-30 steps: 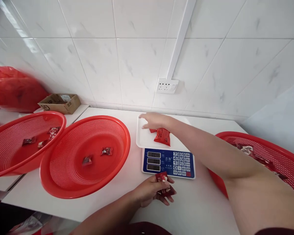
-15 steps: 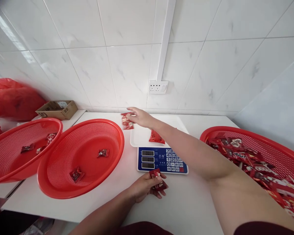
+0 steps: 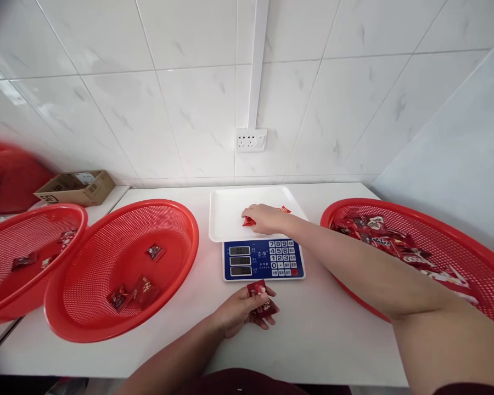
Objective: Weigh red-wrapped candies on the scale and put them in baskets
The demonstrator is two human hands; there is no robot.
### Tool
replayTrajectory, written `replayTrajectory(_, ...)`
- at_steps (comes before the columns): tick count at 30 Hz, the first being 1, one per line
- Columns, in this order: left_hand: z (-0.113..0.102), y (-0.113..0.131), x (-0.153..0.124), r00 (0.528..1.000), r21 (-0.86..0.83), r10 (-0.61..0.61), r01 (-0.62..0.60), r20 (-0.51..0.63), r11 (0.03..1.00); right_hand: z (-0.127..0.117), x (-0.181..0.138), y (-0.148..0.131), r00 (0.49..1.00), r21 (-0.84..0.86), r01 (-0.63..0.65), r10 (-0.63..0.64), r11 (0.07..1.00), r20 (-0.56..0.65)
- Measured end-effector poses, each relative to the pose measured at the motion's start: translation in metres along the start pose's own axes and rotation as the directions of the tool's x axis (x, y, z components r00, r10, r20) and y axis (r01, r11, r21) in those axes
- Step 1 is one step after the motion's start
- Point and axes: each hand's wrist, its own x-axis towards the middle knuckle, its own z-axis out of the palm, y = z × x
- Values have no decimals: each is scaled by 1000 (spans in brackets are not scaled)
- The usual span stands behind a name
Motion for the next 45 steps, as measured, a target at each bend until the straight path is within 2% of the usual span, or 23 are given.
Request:
replayTrajectory(3,-1,2,-1,1000,13,18,-18,-17,1000,-6,6,-15,998,62,-36,40,997,-54)
replayTrajectory(5,-1,5,-2,999,15,29,-29,-33,999,-16,9,-34,996,134,-17,28,991,-82)
replayTrajectory(7,-1,7,-3,999,14,33,-32,-42,999,-31,10,-52,992,298,88,-55,950,-116)
replayTrajectory(10,-1,8,-4,999,20,33,-32,-40,999,-56,6,-62,964,523,251,-160,815,-213)
replayTrajectory(11,-1,8,-4,999,22,34,-33,-40,999,-62,4,-58,961,519,254,-153,816,-230)
replayTrajectory(13,-1,7,-4,998,22,40,-39,-41,999,-66,-2,-39,979,345,131,-66,929,-194)
replayTrajectory(15,0,7,-4,998,19,43,-42,-38,999,-61,-9,-11,991,46,-83,88,995,-104)
replayTrajectory(16,0,7,-4,998,19,42,-41,-36,999,-55,-12,4,985,-14,-158,156,987,-76)
replayTrajectory(19,1,5,-4,999,21,30,-30,-20,999,-34,-22,38,965,-96,-262,263,960,-5)
replayTrajectory(22,3,3,-3,1000,25,18,-18,5,1000,-19,-29,50,957,-108,-284,288,953,28)
replayTrajectory(26,3,0,-3,1000,44,10,-12,28,999,-24,-25,29,972,-16,-235,235,972,8)
replayTrajectory(29,1,1,-2,1000,62,0,-1,17,998,-37,-21,-7,995,221,-76,90,972,-53)
replayTrajectory(31,-1,3,-2,1000,67,6,-6,12,998,-46,-23,-33,984,489,143,-70,860,-165)
replayTrajectory(33,-2,5,-2,1000,81,20,-21,13,996,-52,-32,-54,965,561,260,-185,786,-188)
replayTrajectory(34,-3,6,-2,1000,90,27,-28,12,996,-53,-40,-61,960,551,279,-224,787,-166)
replayTrajectory(38,2,6,-3,994,139,113,-111,-10,984,-36,-80,-64,965,389,232,-262,891,25)
replayTrajectory(42,12,4,-4,976,201,219,-217,12,955,0,-120,-48,959,302,114,-184,947,214)
replayTrajectory(45,18,1,-2,972,204,230,-235,46,950,16,-132,-36,972,322,37,-109,946,210)
